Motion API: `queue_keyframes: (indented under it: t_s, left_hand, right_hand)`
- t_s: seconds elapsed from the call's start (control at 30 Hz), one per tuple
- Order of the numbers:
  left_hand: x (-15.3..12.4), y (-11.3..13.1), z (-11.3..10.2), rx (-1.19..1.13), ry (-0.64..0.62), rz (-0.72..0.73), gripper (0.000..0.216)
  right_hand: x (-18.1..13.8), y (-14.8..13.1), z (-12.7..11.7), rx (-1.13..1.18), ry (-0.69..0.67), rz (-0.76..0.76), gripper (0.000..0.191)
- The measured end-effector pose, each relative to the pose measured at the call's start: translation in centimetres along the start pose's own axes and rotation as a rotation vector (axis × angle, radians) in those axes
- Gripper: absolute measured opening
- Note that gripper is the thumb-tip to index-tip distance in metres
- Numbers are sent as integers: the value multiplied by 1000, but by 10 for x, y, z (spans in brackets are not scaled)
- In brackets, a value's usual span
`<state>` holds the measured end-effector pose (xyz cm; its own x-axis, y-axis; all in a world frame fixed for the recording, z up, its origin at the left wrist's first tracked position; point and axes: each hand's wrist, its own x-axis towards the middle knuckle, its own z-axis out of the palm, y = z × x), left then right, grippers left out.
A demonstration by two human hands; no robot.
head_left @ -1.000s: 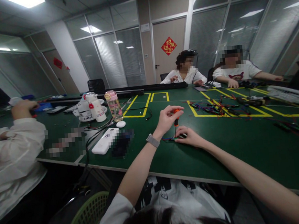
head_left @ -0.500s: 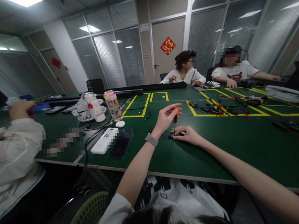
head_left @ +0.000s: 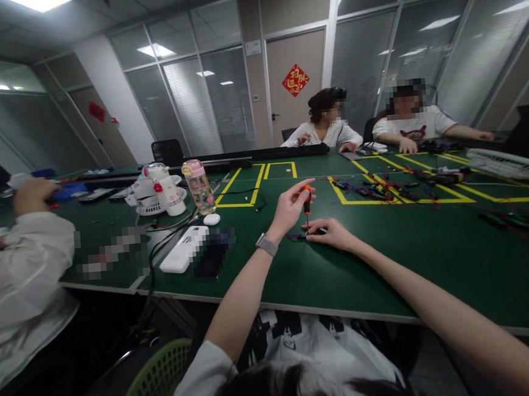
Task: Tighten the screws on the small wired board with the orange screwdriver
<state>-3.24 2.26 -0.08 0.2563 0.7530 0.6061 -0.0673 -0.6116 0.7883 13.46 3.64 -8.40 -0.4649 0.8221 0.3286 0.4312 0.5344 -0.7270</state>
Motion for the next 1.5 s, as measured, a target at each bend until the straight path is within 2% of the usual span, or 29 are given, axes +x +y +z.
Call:
queue_keyframes:
  t_s: [0.23, 0.43, 0.6, 0.7, 0.8, 0.93, 1.1, 1.27, 1.5]
  left_hand:
    - [-2, -1, 2, 222, 147, 95, 27]
    - [0, -1, 3, 33, 20, 33, 30]
    - [0, -2, 6, 159, 114, 117, 19]
    - [-1, -4, 6, 200, 140, 129, 21]
    - [-1, -3, 5, 241, 122, 114, 28]
    - [0, -2, 4, 251, 114, 167, 31]
    - [2, -5, 6, 147, 65, 65, 32]
    - [1, -8, 5, 248, 111, 133, 21]
    - [-2, -2, 8, 260, 80, 185, 29]
  right_hand:
    - [0, 0, -1, -12, -13, 0, 15]
    - [1, 3, 1, -5, 9, -16, 15]
    - [1, 5, 1, 7, 14, -32, 14]
    - [1, 4, 1, 8, 18, -32, 14]
    - [0, 2, 0, 0, 23, -24, 14]
    - [-1, 0, 0, -9, 25, -23, 13]
    - [-1, 1, -1, -24, 14, -21, 14]
    - [0, 3, -1, -39, 13, -31, 13]
    - [-1, 0, -1, -73, 12, -36, 13]
